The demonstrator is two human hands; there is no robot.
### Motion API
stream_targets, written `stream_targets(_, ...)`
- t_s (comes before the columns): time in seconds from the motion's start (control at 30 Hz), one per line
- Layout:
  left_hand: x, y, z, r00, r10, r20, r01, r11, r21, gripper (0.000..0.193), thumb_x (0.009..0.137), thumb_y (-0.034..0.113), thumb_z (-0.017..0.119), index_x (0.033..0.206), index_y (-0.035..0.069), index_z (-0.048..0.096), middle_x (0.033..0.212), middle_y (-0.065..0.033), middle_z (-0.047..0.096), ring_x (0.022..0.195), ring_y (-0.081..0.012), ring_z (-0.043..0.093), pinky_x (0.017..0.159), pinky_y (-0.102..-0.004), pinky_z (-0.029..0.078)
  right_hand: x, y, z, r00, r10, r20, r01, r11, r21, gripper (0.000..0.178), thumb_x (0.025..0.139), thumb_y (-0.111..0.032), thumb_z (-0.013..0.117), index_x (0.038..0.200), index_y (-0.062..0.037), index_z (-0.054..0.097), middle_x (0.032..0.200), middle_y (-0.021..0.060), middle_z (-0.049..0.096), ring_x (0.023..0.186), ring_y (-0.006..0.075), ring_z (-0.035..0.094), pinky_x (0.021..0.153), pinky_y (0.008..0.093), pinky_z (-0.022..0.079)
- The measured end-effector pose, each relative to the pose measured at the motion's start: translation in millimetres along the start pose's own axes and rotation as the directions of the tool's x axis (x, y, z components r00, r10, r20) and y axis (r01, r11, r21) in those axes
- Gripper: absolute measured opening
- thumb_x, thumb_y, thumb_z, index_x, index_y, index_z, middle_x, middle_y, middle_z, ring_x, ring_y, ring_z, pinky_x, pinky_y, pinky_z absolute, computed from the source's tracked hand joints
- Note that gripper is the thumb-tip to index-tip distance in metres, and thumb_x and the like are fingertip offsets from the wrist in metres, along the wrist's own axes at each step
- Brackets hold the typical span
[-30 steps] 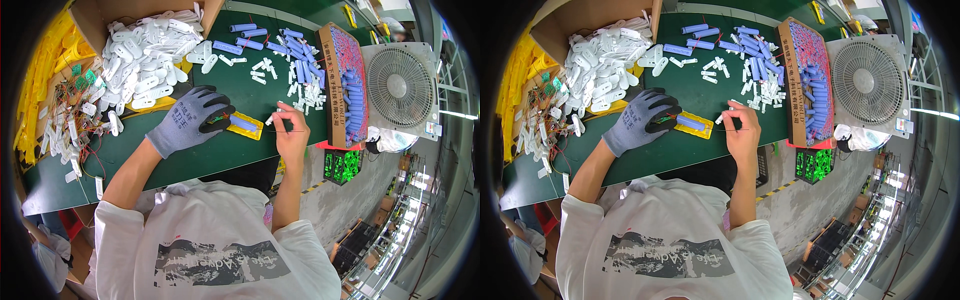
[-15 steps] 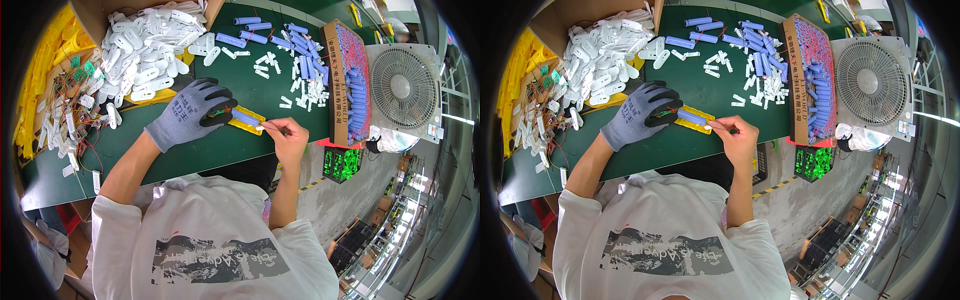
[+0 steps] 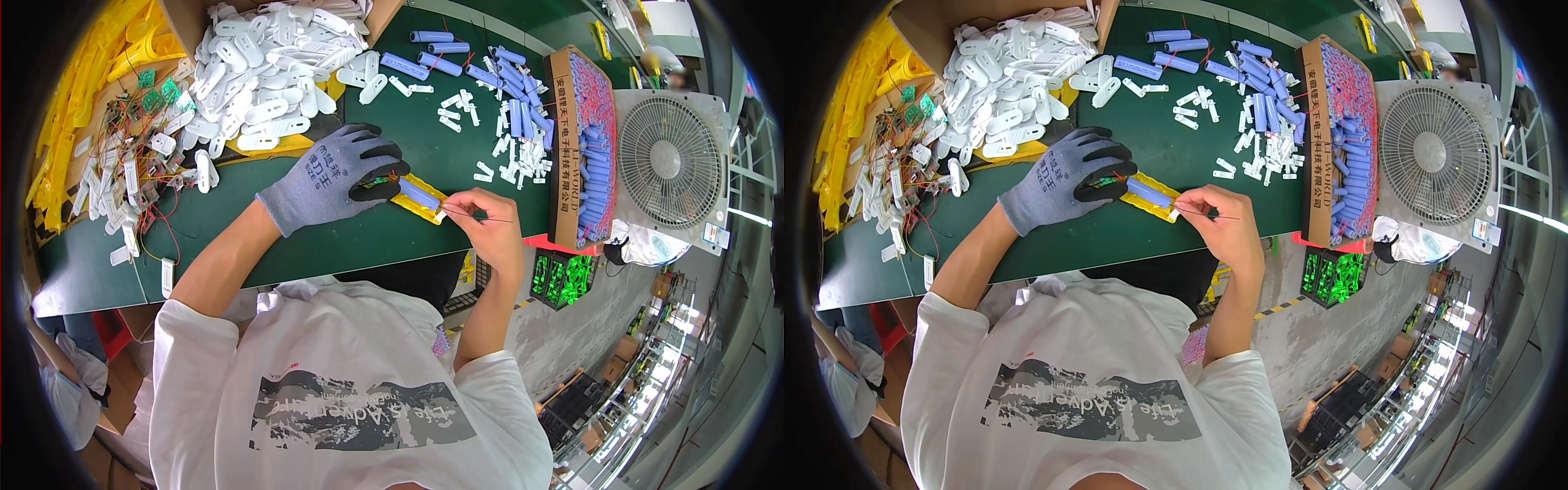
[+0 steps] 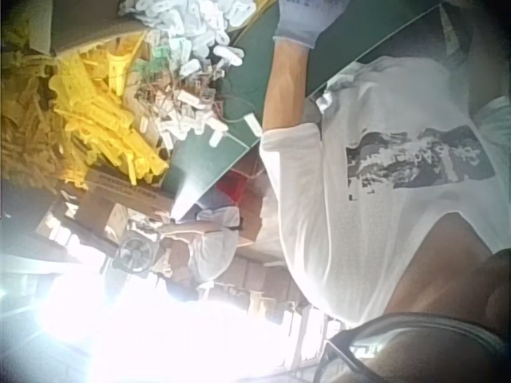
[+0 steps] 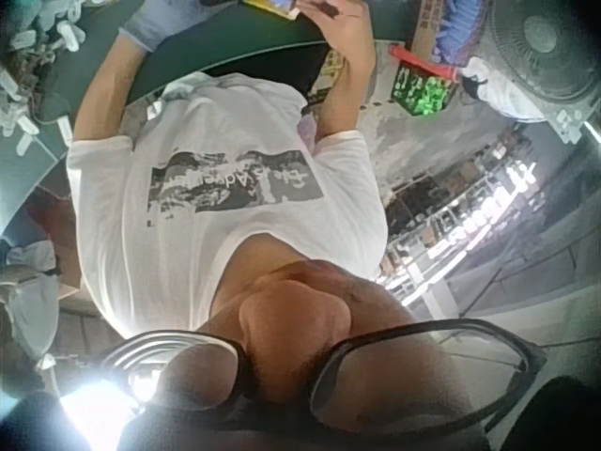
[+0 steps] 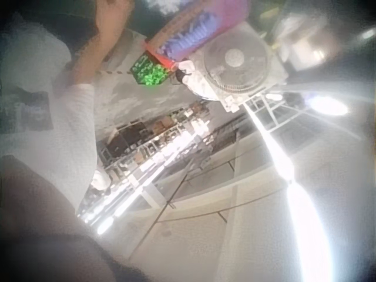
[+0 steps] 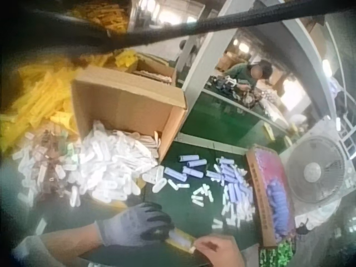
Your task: Assembling components for a light or electronic device on a factory assembly line.
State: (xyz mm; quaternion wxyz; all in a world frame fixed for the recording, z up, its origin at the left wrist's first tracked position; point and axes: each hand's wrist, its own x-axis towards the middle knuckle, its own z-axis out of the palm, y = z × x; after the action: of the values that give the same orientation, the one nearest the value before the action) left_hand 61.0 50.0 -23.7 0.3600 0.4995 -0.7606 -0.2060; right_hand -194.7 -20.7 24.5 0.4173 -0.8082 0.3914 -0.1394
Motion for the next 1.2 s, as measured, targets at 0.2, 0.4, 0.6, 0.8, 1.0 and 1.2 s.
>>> stream_targets(0.2, 4, 3, -3, 1.000, 0.024, -0.009, -0.024, 1.000, 0.004, 0.027, 0.078, 0.025, 0.070, 0.101, 0.013, 0.063, 0.105, -0.0049, 0.060, 0.104, -0.0275, 0.054, 0.092, -0.0388, 0.045, 1, 13, 8, 0.998, 0.046, -0.053, -0.042, 0.996, 0.081, 0.018, 0.076, 0.001, 0.072, 0.093, -0.0010, 0.067, 0.072, 0.0032, 0.066, 0.059, 0.0069, 0.053, 0.058, 0.0219, 0.044)
stream_targets(0.4, 5, -6, 1, 0.999, 0.047, -0.008, -0.047, 0.999, 0.005, 0.028, 0.078, 0.025, 0.071, 0.101, 0.012, 0.063, 0.103, -0.0053, 0.060, 0.102, -0.0280, 0.054, 0.090, -0.0390, 0.045, 7, 15, 11, 0.962, 0.268, -0.048, -0.246, 0.932, 0.266, 0.034, 0.077, -0.001, 0.074, 0.107, -0.0037, 0.058, 0.065, -0.0031, 0.056, 0.058, 0.0028, 0.048, 0.055, 0.0188, 0.038)
stream_targets(0.6, 10, 1, -4, 0.998, 0.066, -0.017, -0.066, 0.998, 0.008, 0.028, 0.077, 0.023, 0.071, 0.101, 0.012, 0.063, 0.106, -0.0068, 0.060, 0.103, -0.0300, 0.054, 0.091, -0.0393, 0.045, 5, 14, 1, 0.996, 0.069, 0.056, -0.074, 0.993, 0.095, 0.041, 0.072, -0.004, 0.074, 0.111, -0.0062, 0.061, 0.084, 0.0005, 0.055, 0.070, 0.0075, 0.050, 0.062, 0.0224, 0.042)
stream_targets(0.8, -4, 0, -7, 0.993, 0.113, 0.031, -0.114, 0.993, 0.041, 0.041, 0.074, 0.024, 0.073, 0.111, 0.012, 0.061, 0.114, -0.0101, 0.058, 0.108, -0.0326, 0.052, 0.097, -0.0425, 0.042, -9, -6, 27, 0.991, -0.135, -0.022, 0.126, 0.964, -0.235, 0.045, 0.068, -0.019, 0.080, 0.108, -0.0056, 0.062, 0.095, 0.0080, 0.059, 0.085, 0.0235, 0.060, 0.072, 0.0311, 0.048)
stream_targets(1.0, -1, 3, -2, 0.956, 0.080, -0.281, -0.174, 0.929, -0.327, 0.100, 0.056, 0.010, 0.082, 0.142, 0.007, 0.030, 0.140, -0.0235, 0.038, 0.127, -0.0394, 0.041, 0.103, -0.0462, 0.037, 24, -21, -57, 0.988, -0.152, -0.004, 0.142, 0.932, -0.333, 0.042, 0.065, -0.020, 0.082, 0.102, -0.0095, 0.066, 0.090, 0.0062, 0.062, 0.084, 0.0231, 0.063, 0.077, 0.0330, 0.049)
stream_targets(1.2, 8, 5, -6, 0.964, -0.003, -0.266, -0.045, 0.984, -0.173, 0.098, 0.063, 0.009, 0.081, 0.143, 0.003, 0.025, 0.140, -0.0230, 0.038, 0.125, -0.0365, 0.045, 0.102, -0.0420, 0.040, 126, 9, -126, 0.873, -0.299, -0.386, 0.215, 0.945, -0.246, 0.040, 0.072, -0.004, 0.079, 0.108, 0.0017, 0.063, 0.093, 0.0053, 0.066, 0.075, 0.0077, 0.062, 0.065, 0.0209, 0.048)
